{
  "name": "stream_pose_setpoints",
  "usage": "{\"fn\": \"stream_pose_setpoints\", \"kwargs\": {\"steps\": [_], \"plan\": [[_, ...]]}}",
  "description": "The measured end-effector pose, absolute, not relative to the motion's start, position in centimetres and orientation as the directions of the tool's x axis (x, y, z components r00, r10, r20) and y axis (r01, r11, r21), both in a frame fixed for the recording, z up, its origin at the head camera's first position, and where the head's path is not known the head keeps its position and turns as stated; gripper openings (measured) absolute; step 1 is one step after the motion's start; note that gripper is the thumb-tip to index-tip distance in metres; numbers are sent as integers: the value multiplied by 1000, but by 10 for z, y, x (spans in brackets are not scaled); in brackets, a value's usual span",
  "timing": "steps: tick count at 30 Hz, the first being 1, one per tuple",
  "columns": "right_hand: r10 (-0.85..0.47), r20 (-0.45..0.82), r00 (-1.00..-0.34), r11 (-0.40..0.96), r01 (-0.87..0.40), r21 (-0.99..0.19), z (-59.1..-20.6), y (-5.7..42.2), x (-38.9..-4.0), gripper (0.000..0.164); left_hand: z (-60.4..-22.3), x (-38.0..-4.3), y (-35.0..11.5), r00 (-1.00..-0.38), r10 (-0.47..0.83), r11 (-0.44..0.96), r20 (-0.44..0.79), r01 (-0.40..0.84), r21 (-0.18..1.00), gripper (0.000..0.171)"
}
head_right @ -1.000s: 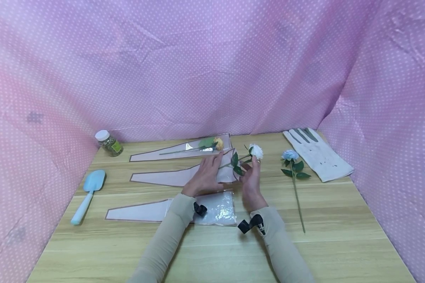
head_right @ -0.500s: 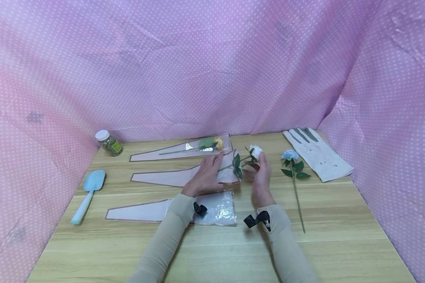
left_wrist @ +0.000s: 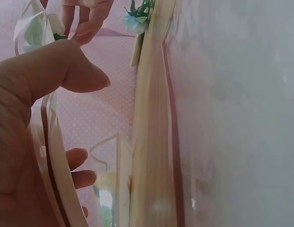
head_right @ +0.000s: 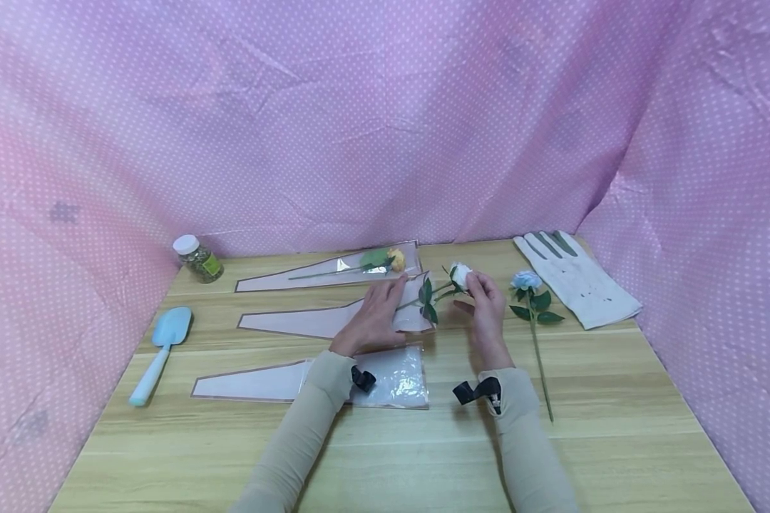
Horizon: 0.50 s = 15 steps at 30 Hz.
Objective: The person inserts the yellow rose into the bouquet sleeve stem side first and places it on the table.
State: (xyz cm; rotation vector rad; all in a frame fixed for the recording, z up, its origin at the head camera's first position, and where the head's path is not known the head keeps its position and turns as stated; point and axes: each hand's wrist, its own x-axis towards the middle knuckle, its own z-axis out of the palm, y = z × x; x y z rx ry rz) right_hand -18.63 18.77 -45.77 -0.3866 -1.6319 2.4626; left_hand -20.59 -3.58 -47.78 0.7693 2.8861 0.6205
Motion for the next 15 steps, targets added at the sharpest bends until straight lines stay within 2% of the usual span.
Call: {"fn": "stream_pose_setpoints", "kwargs": {"steps": [7,11,15], "plan": [[252,-128,-959,-379,24,-925,-457,190,-188,11,-477,-205,-35,-867,497,793,13,461,399,123],[228,-88,-970,-329,9,-944,-457,191,-187,22,-476,-205,-36,-871,491,793,7,451,410,122],[198,-71,-978,-284,12,-959,-458,192,-186,13,-476,-205,-36,-871,491,793,7,450,411,120]]}}
